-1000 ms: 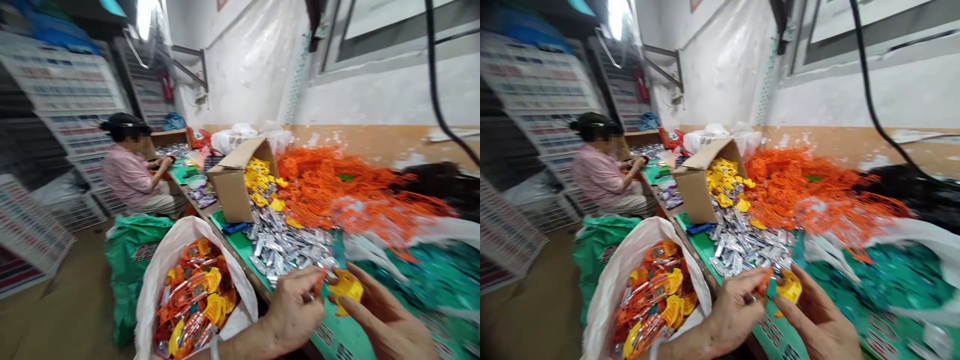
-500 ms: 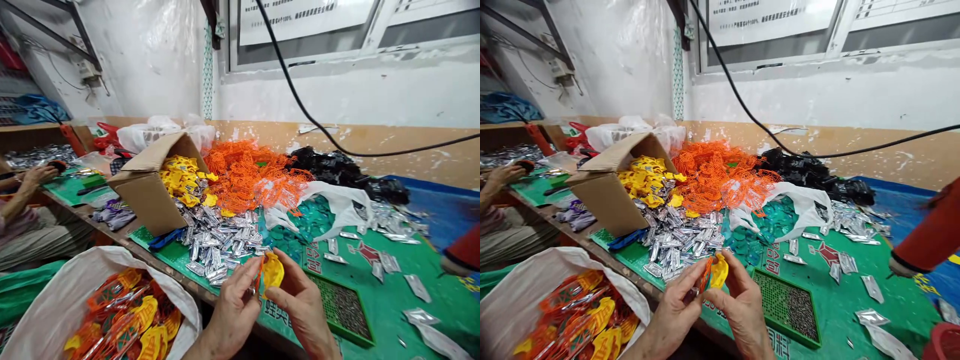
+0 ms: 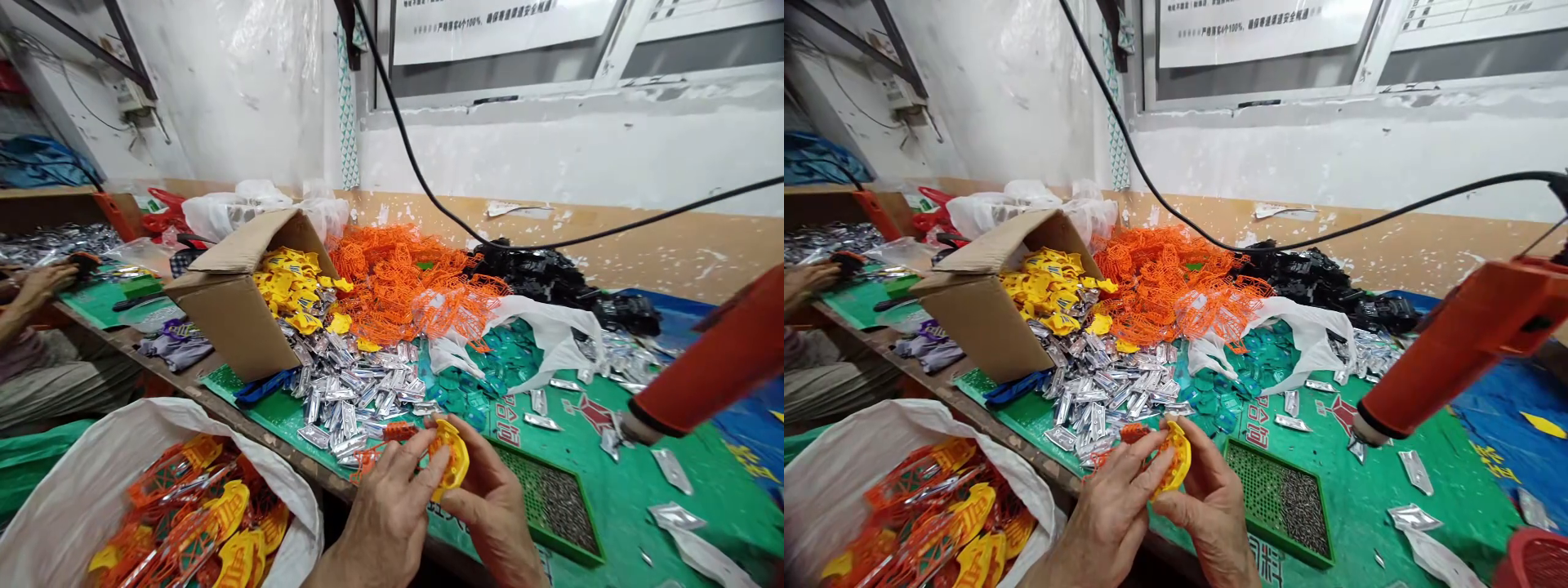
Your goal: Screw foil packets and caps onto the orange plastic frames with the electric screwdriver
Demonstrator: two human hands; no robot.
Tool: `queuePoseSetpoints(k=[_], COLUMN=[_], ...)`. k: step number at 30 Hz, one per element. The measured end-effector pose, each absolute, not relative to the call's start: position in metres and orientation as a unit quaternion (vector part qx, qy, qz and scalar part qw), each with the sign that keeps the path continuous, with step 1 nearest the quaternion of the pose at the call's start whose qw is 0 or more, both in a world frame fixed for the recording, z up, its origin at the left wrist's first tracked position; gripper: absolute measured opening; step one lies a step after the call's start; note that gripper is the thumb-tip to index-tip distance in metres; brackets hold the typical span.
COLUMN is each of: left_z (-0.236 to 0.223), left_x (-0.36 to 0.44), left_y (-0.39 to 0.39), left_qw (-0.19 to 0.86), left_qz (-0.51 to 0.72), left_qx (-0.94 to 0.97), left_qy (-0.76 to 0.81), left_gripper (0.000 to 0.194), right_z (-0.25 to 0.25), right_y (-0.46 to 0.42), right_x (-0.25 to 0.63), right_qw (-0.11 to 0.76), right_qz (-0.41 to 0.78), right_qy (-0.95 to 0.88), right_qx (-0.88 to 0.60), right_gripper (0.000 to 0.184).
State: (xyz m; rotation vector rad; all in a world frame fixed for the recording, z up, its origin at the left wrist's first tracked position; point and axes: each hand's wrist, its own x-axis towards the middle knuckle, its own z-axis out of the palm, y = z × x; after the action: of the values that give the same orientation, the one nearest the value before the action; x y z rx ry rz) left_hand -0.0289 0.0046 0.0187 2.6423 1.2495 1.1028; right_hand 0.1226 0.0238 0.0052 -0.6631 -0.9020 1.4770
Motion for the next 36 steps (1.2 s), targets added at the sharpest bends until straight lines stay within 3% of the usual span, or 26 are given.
queuePoseSetpoints(k=[9,24,36], left_z=[0.0169,0.0256,0.0233], left_x=[-0.03,-0.0299,-0.0272], left_y=[0.0006,0.0012,0.0006], left_qw=[-0.043,-0.04,-0.062], left_qz=[0.318,0.326,0.344], left_qx=[0.854,0.858,0.849], left_qy=[0.41,0.395,0.397], left_gripper=[0.056,0.065,0.06], right_z=[-0.0011,0.0057,0.0065], right_y=[0.0204,0.0188,0.0162], right_x=[0.1236,0.1222,0.1222], right_qw=[0.605,0.606,0.608], right_qz=[0.631,0.596,0.588], right_qy=[-0.401,-0.426,-0.411], right_qx=[-0.273,-0.311,-0.339], right_gripper=[0.067,0.063,0.064])
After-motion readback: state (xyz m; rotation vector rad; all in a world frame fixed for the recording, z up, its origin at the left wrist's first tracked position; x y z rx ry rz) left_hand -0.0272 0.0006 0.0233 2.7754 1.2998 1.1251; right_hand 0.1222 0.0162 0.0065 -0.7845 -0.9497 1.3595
